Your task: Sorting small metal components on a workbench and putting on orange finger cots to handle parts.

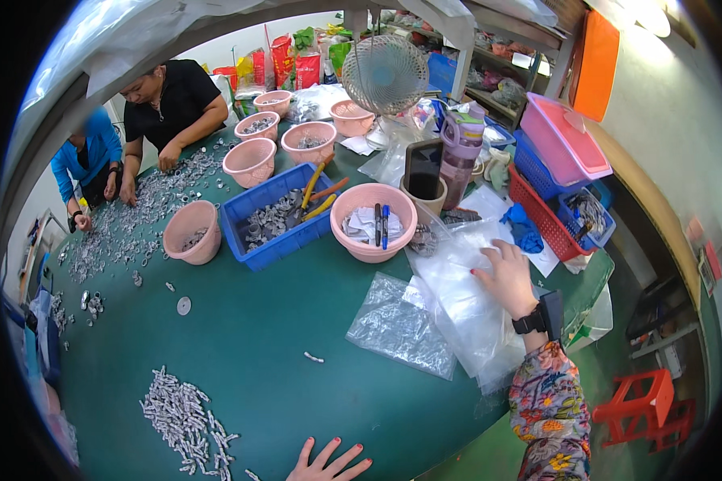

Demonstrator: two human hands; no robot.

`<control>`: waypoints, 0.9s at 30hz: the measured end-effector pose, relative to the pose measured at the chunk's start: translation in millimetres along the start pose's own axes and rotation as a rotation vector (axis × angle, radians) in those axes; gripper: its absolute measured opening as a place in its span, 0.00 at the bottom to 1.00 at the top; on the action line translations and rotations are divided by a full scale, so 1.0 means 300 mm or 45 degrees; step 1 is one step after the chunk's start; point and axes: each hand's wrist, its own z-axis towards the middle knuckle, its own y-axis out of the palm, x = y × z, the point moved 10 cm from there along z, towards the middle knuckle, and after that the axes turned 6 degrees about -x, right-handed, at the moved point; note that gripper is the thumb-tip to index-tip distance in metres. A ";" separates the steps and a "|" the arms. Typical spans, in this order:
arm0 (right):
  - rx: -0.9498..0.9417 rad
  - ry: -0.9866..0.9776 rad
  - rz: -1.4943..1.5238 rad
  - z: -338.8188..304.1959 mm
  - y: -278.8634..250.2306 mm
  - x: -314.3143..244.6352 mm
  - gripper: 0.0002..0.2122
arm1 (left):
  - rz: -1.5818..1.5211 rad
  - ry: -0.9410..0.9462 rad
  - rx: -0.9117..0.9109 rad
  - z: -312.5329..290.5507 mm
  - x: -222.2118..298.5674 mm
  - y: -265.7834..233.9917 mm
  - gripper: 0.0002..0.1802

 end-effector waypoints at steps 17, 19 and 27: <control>0.125 -0.225 0.314 -0.197 -0.325 -0.223 0.13 | 0.120 -0.072 -0.107 0.015 0.030 -0.014 0.39; 0.102 -0.125 0.198 -0.371 -0.406 -0.131 0.11 | 0.112 -0.048 -0.101 0.034 0.079 -0.071 0.40; 0.069 0.471 0.325 -0.565 -0.555 0.466 0.06 | 0.097 -0.066 0.014 0.024 0.068 -0.088 0.41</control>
